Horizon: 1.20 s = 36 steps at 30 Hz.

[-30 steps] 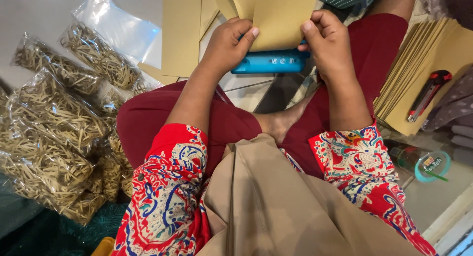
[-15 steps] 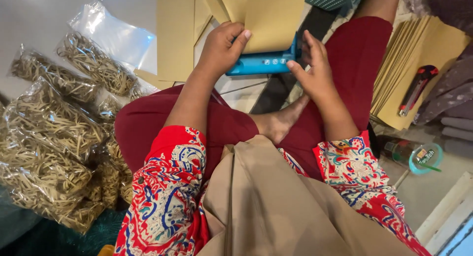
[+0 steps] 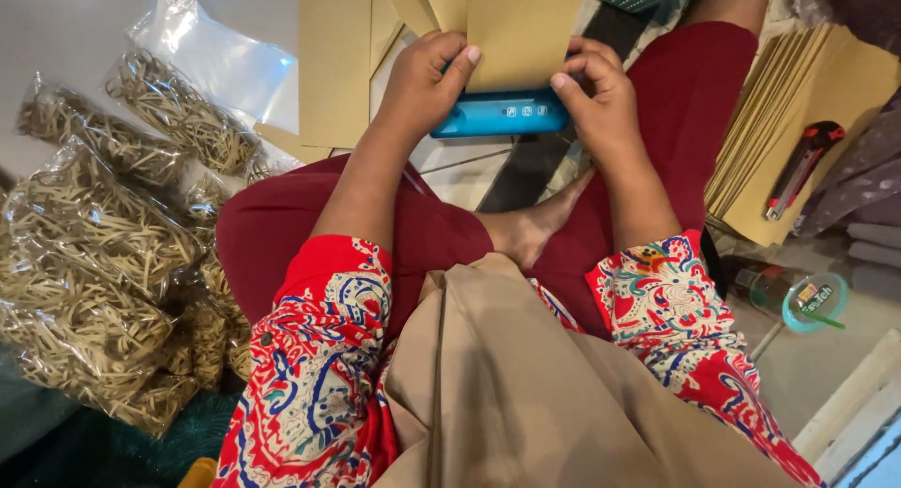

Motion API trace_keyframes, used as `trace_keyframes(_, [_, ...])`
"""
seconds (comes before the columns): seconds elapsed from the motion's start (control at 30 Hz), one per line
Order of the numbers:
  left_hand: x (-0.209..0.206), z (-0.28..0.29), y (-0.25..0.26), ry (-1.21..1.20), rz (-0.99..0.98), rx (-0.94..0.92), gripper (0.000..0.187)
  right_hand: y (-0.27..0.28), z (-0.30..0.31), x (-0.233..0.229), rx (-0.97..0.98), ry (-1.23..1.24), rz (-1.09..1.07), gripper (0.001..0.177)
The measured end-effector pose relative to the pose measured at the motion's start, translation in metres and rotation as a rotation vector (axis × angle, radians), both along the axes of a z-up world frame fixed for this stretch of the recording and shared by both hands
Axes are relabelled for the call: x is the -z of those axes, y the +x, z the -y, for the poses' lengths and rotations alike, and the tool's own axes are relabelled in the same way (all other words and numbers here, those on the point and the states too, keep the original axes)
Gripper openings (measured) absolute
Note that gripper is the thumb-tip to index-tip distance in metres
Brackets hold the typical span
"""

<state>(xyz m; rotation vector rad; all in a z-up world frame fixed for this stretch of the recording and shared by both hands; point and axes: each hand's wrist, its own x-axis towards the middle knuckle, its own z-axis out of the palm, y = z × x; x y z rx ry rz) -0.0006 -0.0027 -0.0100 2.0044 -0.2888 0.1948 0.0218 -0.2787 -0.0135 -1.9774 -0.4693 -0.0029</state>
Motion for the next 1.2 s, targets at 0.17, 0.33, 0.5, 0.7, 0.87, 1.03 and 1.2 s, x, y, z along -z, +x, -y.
trace_keyframes(0.17, [0.0, 0.001, 0.0, 0.016, 0.004, 0.006, 0.039, -0.003, 0.0, -0.003, 0.006, 0.014, -0.037, 0.005])
trace_keyframes(0.33, [0.002, 0.0, 0.0, 0.038, 0.022, 0.012, 0.038, -0.005, -0.002, -0.008, 0.017, 0.013, -0.061, 0.004])
trace_keyframes(0.5, [0.007, 0.001, 0.002, 0.049, 0.033, 0.012, 0.037, -0.006, -0.003, -0.008, 0.024, 0.003, -0.056, 0.003])
trace_keyframes(0.7, [0.006, 0.001, 0.001, 0.057, 0.016, 0.01, 0.038, -0.011, -0.002, -0.009, -0.093, 0.171, -0.094, 0.035])
trace_keyframes(0.87, [0.003, 0.0, 0.001, 0.063, 0.022, 0.006, 0.037, -0.02, 0.015, 0.012, -0.102, 0.0, -0.161, 0.079])
trace_keyframes(1.03, [0.004, 0.001, 0.0, 0.055, 0.032, 0.006, 0.036, -0.025, 0.02, 0.023, -0.1, -0.086, -0.168, 0.089])
trace_keyframes(1.2, [0.004, 0.001, 0.001, 0.042, 0.008, -0.003, 0.038, -0.024, 0.019, 0.018, -0.116, -0.106, -0.136, 0.088])
